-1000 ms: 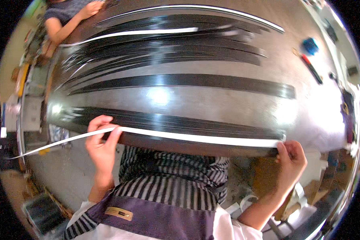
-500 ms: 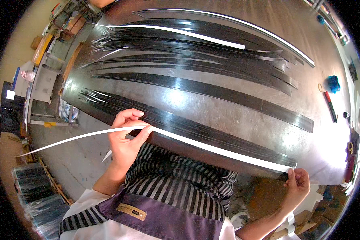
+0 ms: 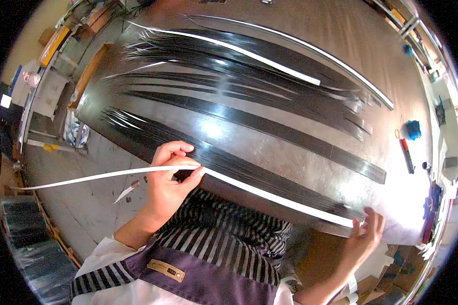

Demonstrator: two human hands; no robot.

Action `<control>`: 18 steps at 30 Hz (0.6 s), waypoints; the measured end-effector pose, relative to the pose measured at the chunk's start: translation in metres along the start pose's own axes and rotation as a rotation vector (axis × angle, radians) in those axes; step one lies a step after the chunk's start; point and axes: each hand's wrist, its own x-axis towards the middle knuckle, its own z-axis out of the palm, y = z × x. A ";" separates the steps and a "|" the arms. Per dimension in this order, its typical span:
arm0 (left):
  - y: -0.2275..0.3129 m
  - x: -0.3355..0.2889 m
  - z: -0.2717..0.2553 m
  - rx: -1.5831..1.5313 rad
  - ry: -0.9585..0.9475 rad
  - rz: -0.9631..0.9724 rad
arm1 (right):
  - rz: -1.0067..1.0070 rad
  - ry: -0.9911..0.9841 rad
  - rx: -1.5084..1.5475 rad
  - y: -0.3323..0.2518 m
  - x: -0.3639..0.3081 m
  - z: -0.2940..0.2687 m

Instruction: The person applies long white adhesive strips onto dark metallic ribbons laid out on a large metal workbench. The person handles the strips one at a time, aligning them precisely with the edges of the metallic ribbons before pressing them down by hand.

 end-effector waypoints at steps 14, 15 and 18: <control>-0.031 0.005 -0.049 -0.091 0.042 -0.085 | -0.689 -0.372 0.502 -0.194 -0.023 0.058; -0.042 0.009 -0.065 -0.109 0.086 -0.147 | -0.686 -0.368 0.504 -0.195 -0.025 0.058; -0.085 0.016 -0.109 -0.033 0.110 -0.282 | -0.685 -0.357 0.506 -0.196 -0.026 0.058</control>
